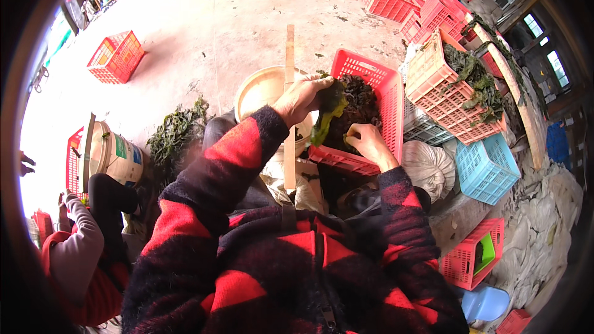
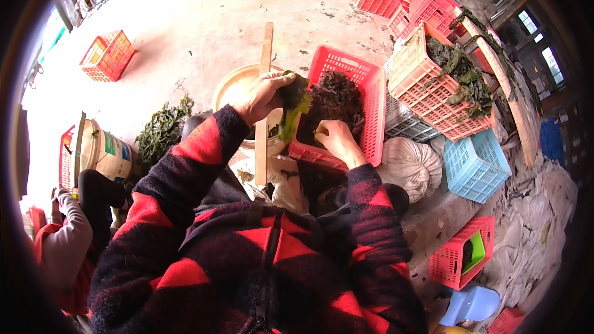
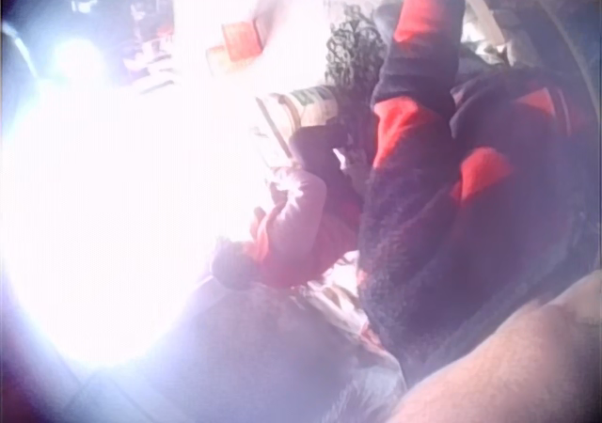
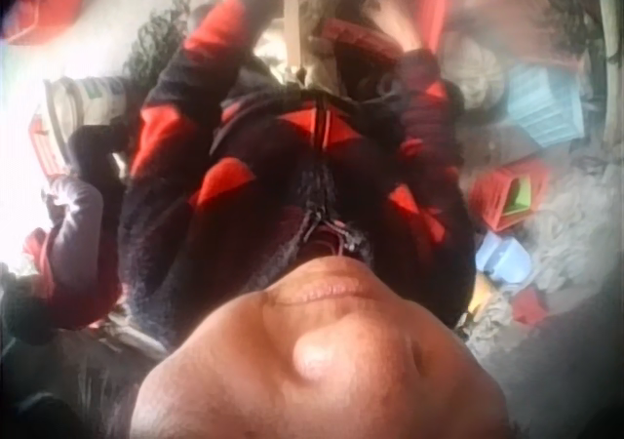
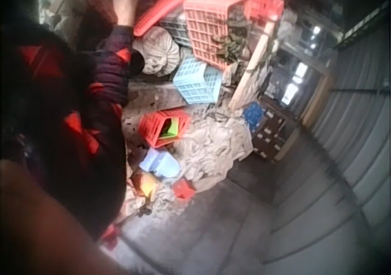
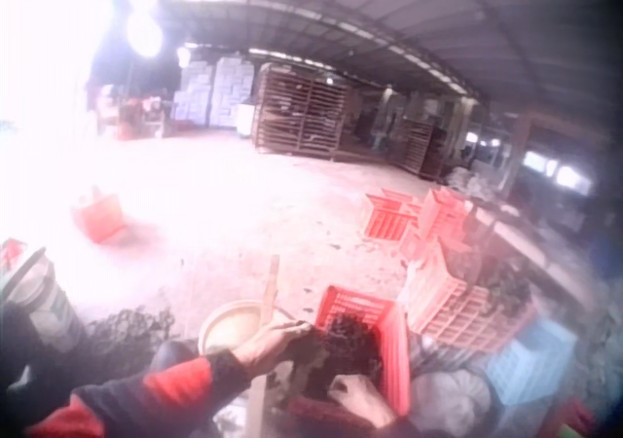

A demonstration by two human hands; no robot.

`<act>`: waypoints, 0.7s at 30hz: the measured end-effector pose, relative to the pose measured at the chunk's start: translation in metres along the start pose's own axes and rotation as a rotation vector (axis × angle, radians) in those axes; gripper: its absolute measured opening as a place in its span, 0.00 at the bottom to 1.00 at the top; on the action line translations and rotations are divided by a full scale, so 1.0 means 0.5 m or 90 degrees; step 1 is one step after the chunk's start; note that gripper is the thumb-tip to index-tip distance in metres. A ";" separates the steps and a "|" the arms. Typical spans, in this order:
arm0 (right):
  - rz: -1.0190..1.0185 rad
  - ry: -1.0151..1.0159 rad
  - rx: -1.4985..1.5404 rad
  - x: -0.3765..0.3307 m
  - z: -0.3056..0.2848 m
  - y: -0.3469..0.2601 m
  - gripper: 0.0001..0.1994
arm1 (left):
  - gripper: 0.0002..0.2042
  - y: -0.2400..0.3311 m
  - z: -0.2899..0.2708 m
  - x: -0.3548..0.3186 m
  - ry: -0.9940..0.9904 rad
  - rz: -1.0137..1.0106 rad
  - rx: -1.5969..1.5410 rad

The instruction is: The person sits on the floor and repeatedly picks up leafy material from a red basket, tears or separates pieces by hand, and places them into a white bucket. The process continues with multiple leaves handled one at a time.

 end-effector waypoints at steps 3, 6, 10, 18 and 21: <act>0.025 -0.199 0.484 -0.022 0.098 0.039 0.14 | 0.11 0.002 -0.005 0.000 -0.012 -0.006 -0.020; -0.012 -0.080 -0.156 -0.049 0.156 0.063 0.17 | 0.12 -0.001 -0.015 -0.005 -0.007 -0.038 -0.005; 0.019 0.159 0.055 -0.036 0.100 0.044 0.18 | 0.13 -0.010 -0.013 -0.015 0.025 -0.078 0.026; -0.120 0.047 0.374 0.029 -0.020 -0.122 0.18 | 0.16 -0.020 0.039 -0.029 -0.026 -0.021 0.255; -0.136 0.083 0.434 0.040 -0.016 -0.138 0.13 | 0.18 -0.027 0.049 -0.037 -0.068 0.100 0.392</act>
Point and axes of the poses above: each hand's wrist, its own x-axis towards the middle knuckle, its own z-axis out of the palm, y = z × x, the point moved 4 cm from there along x, towards the middle knuckle, and after that the axes turned 10 degrees about -y, right-handed, at the moved point
